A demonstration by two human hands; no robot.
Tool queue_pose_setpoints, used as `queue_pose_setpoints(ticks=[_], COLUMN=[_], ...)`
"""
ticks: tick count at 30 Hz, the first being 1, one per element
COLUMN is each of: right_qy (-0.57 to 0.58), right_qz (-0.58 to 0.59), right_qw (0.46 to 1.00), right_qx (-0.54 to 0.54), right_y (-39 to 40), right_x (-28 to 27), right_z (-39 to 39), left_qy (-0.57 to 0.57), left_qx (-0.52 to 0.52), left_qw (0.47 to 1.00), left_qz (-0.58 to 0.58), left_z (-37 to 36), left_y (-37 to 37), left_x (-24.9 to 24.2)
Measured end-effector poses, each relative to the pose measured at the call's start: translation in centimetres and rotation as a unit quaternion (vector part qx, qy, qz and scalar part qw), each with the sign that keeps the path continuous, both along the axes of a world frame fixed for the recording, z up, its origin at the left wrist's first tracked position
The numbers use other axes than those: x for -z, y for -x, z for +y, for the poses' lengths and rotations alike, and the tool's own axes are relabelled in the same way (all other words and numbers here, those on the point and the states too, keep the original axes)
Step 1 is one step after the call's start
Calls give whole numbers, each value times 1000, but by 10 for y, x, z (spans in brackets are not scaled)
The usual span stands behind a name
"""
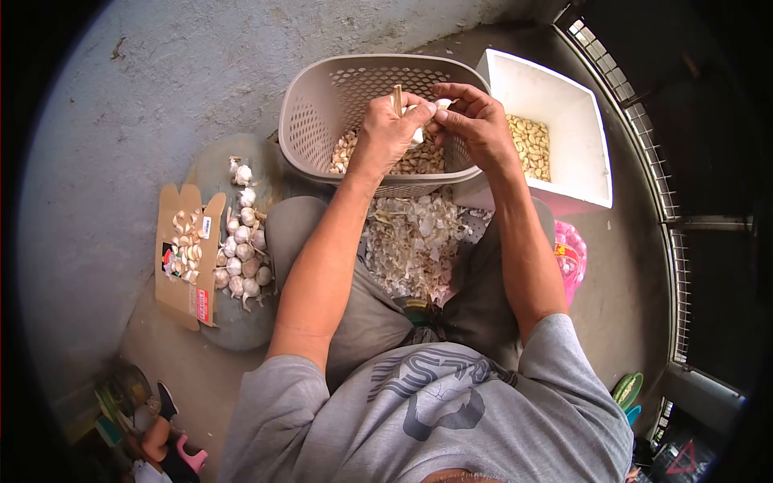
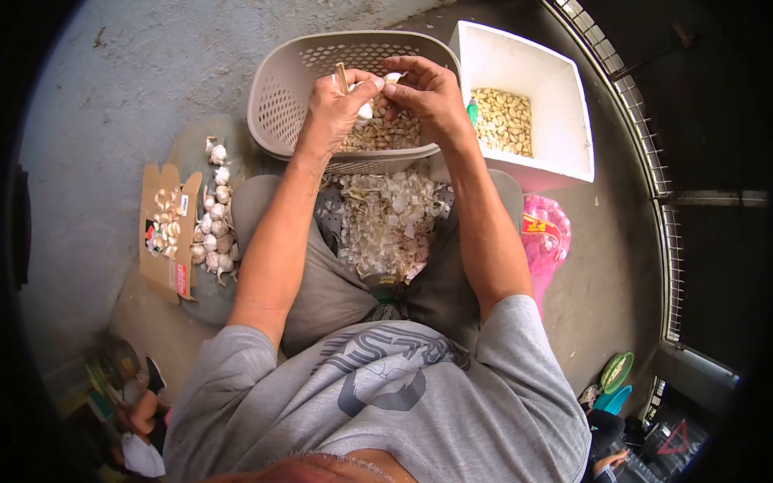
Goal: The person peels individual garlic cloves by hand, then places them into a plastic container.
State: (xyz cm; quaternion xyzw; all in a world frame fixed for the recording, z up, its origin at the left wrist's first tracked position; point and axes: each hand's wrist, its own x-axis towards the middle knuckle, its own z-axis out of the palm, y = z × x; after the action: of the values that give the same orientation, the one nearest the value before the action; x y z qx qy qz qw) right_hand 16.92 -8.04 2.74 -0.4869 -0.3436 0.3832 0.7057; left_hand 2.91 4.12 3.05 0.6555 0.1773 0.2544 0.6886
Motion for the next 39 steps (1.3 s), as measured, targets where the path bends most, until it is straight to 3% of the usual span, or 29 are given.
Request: queue_pose_setpoints(ticks=[7,13,16,22,25,31,35,37,39], right_qy=[26,27,22,87,60,24,58,85,116], right_qz=[-36,1,-30,-183,-137,-42,-126,-332,-362], right_qw=[999,1000,999,979,989,998,990,937,921], right_qx=[1,-3,1,23,8,35,20,66,82], right_y=[5,5,7,9,10,-10,-22,-18,-10], right_x=[2,-3,-1,7,7,0,1,1,-6], right_z=[0,-1,0,2,1,-9,-16,-15,-11], left_qy=[-99,-42,-65,-230,-192,-257,-132,-33,14], left_qx=[-49,-36,-42,-85,-62,-68,11,58,26], left_qw=[992,998,996,968,978,961,991,998,999], left_qz=[52,28,35,52,56,82,35,11,16], left_z=[-1,0,-4,-3,-2,-1,1,5,11], left_y=[-4,-3,-3,-3,2,5,7,5,2], left_x=[13,6,-2,7,-2,0,1,0,6])
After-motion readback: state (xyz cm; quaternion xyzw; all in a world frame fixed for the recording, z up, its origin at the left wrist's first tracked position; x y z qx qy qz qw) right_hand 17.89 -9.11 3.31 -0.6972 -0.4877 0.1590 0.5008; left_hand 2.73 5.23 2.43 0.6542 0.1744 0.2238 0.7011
